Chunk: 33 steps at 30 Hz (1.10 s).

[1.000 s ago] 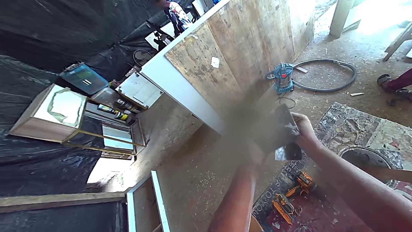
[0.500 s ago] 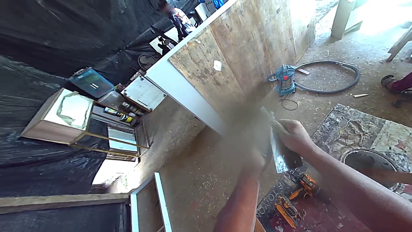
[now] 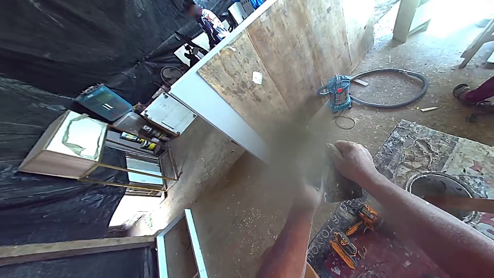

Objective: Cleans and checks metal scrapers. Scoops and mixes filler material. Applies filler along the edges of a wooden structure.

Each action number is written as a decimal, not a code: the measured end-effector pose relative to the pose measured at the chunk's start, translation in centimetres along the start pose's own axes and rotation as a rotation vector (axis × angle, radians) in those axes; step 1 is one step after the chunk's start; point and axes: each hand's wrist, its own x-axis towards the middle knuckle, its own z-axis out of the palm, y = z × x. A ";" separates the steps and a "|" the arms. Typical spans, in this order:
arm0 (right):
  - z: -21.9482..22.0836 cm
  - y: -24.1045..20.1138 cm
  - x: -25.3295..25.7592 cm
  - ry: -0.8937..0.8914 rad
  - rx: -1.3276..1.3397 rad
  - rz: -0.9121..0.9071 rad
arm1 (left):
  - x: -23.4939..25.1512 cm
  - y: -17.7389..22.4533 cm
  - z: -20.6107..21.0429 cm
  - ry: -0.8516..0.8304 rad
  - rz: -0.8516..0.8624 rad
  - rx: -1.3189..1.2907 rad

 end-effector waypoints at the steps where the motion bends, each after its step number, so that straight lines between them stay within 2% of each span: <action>1: 0.2 0.3 0.1 -0.008 0.036 0.000 | -0.1 0.0 0.0 0.007 0.002 0.024; 6: 1.7 1.6 0.8 -0.042 0.338 0.040 | -0.8 -0.5 -0.3 -0.060 -0.037 0.132; 15: -0.4 0.5 0.3 0.031 0.002 -0.026 | -1.0 -0.5 0.7 0.014 -0.059 0.236; 21: -1.7 -0.3 -0.4 0.131 -0.088 -0.221 | -1.1 -0.8 0.8 -0.009 -0.249 0.239; 23: -2.5 0.3 0.1 0.183 -0.077 -0.286 | -0.5 -0.6 0.6 -0.050 -0.280 0.134; 26: -2.9 1.8 1.1 0.275 -0.114 -0.264 | 0.3 0.3 0.5 -0.064 -0.331 0.022; 33: -2.9 2.5 1.9 0.255 -0.136 -0.232 | 0.1 0.0 -0.4 -0.113 -0.366 0.018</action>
